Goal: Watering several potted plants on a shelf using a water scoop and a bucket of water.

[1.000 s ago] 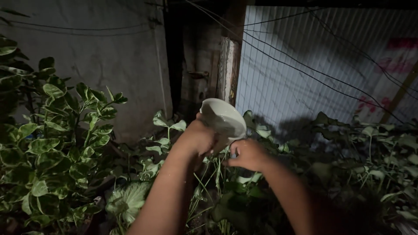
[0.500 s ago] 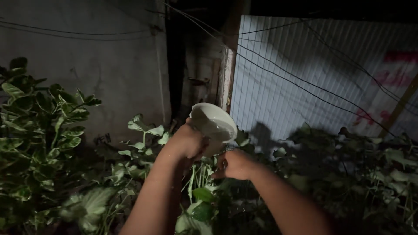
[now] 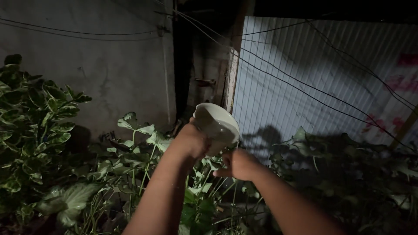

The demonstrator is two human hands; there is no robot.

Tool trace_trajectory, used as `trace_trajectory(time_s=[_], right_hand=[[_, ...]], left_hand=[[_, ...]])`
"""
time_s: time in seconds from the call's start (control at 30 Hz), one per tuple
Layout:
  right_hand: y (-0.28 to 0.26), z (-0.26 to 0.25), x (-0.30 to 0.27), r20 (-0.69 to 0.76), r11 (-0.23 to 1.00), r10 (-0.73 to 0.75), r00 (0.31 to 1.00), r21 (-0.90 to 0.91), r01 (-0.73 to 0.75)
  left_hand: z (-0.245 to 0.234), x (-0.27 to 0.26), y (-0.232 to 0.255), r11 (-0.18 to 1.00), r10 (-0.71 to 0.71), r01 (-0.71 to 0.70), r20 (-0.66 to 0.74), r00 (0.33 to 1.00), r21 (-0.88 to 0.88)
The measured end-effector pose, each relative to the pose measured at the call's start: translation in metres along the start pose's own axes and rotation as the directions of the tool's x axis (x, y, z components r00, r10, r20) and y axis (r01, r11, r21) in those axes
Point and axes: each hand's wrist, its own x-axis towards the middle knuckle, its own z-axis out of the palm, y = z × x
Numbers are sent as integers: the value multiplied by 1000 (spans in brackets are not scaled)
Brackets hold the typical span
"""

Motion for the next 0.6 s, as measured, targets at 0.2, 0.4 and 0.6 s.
trace_trajectory(time_s=[0.2, 0.4, 0.6], right_hand=[[-12, -5, -12, 116, 997, 70, 991, 31, -74], [-16, -14, -21, 219, 972, 198, 955, 81, -220], [-6, -4, -36, 194, 977, 206, 959, 15, -212]], left_hand=[[13, 43, -31, 954, 101, -103, 19, 995, 283], [24, 47, -31, 739, 389, -428, 188, 902, 521], [23, -1, 5, 990, 76, -88, 105, 992, 112]])
